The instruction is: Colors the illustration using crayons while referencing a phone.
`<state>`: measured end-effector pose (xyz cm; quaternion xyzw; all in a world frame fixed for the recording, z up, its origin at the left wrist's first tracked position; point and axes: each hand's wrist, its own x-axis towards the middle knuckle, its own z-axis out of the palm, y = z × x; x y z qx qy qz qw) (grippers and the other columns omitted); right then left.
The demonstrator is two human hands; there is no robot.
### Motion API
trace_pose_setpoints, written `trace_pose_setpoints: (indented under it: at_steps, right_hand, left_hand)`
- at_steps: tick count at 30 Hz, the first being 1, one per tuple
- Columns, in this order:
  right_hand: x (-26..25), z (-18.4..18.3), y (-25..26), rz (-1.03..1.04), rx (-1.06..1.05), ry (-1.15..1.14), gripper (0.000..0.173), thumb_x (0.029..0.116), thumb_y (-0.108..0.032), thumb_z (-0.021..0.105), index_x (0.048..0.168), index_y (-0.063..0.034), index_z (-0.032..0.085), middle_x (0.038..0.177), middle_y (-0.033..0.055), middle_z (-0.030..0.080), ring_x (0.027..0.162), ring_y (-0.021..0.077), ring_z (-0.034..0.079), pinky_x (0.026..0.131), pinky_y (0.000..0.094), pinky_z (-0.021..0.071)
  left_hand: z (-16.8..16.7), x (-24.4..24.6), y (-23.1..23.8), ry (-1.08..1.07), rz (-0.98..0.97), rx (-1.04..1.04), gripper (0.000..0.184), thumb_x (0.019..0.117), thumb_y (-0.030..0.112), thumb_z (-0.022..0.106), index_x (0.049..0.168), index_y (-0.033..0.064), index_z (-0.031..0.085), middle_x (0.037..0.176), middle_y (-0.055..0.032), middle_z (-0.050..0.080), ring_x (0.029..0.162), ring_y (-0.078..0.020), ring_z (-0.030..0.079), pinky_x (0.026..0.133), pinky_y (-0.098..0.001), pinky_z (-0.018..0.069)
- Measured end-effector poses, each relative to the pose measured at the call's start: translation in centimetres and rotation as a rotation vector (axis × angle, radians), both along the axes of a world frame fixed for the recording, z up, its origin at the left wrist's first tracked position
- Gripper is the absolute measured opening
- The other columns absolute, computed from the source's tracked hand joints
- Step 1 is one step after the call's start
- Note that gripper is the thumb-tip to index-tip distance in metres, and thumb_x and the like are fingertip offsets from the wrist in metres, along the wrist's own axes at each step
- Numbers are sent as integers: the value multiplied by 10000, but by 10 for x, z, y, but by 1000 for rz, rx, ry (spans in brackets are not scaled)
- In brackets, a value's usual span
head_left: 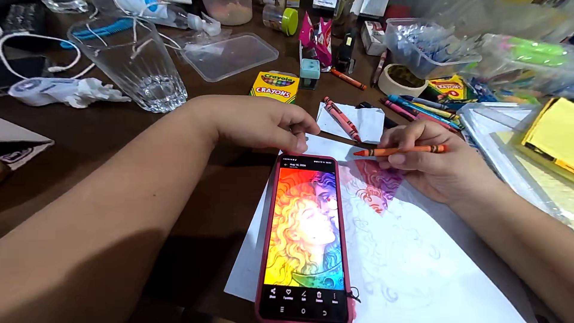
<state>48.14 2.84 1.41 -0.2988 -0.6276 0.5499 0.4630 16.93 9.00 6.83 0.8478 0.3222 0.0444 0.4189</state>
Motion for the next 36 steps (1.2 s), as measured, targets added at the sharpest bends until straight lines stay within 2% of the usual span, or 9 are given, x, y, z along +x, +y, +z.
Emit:
trace_pose_setpoints:
  at_steps: [3, 6, 10, 13, 14, 18, 22, 32, 36]
  right_hand:
    - [1, 1, -5, 22, 5, -9, 205, 853, -35, 755, 918, -186, 630, 938, 6, 712, 701, 54, 681, 610, 189, 596]
    - [3, -1, -10, 16, 2, -7, 191, 849, -37, 760, 895, -197, 667, 1003, 1, 706, 773, 66, 690, 664, 215, 611]
    - [2, -1, -11, -69, 11, -29, 247, 820, 26, 719, 868, -183, 595, 844, -16, 693, 679, 50, 667, 593, 192, 585]
    - [1, -1, -12, -108, -7, -32, 250, 815, 44, 690, 808, -185, 589, 857, -14, 701, 677, 56, 673, 602, 208, 596]
    - [0, -1, -12, -125, 1, -39, 264, 804, 54, 688, 789, -187, 580, 817, -22, 690, 659, 54, 669, 592, 210, 597]
    - [-4, -1, -14, -174, 13, -69, 305, 767, 72, 698, 742, -198, 559, 719, -52, 660, 600, 37, 648, 553, 203, 588]
    - [-3, -1, -13, -166, -9, -75, 324, 760, 79, 718, 738, -199, 555, 720, -53, 670, 606, 40, 656, 560, 206, 595]
    - [-6, 1, -15, -191, -21, -102, 335, 747, 88, 714, 713, -196, 540, 714, -58, 660, 593, 44, 653, 554, 215, 598]
    - [-5, 1, -15, -181, -24, -110, 331, 747, 94, 705, 714, -191, 538, 713, -56, 667, 595, 44, 657, 554, 219, 600]
  left_hand:
    - [-2, -1, 1, -22, 5, 7, 366, 995, 155, 566, 1357, 108, 584, 1040, 14, 681, 865, -25, 636, 709, -178, 518]
    - [-2, 0, 1, -35, 23, 0, 348, 993, 133, 563, 1337, 105, 599, 1059, 3, 689, 907, -50, 661, 763, -203, 551]
    - [-3, -1, 2, -58, 36, 35, 325, 990, 121, 561, 1310, 120, 619, 1044, 21, 707, 895, -43, 675, 748, -195, 561]
    - [-3, -1, 2, -107, 48, 61, 317, 973, 85, 564, 1283, 91, 626, 1045, -8, 705, 904, -72, 692, 780, -223, 586]
    - [-3, -1, 2, -113, 57, 80, 315, 961, 74, 564, 1269, 90, 632, 1035, -7, 704, 896, -75, 689, 779, -229, 585]
    - [-3, 0, 4, -53, 102, 178, 270, 969, 64, 588, 1220, 124, 668, 992, 9, 721, 821, -71, 695, 705, -223, 584]
    - [-5, 0, 6, -42, 105, 225, 268, 963, 51, 581, 1203, 127, 671, 955, 25, 711, 766, -37, 668, 665, -195, 561]
    - [-6, -1, 6, -8, 99, 230, 281, 979, 55, 561, 1225, 127, 675, 823, 39, 674, 659, -29, 624, 591, -184, 530]
    - [-7, -1, 6, -18, 93, 195, 293, 985, 48, 547, 1239, 122, 673, 799, 36, 671, 654, -32, 633, 599, -184, 541]
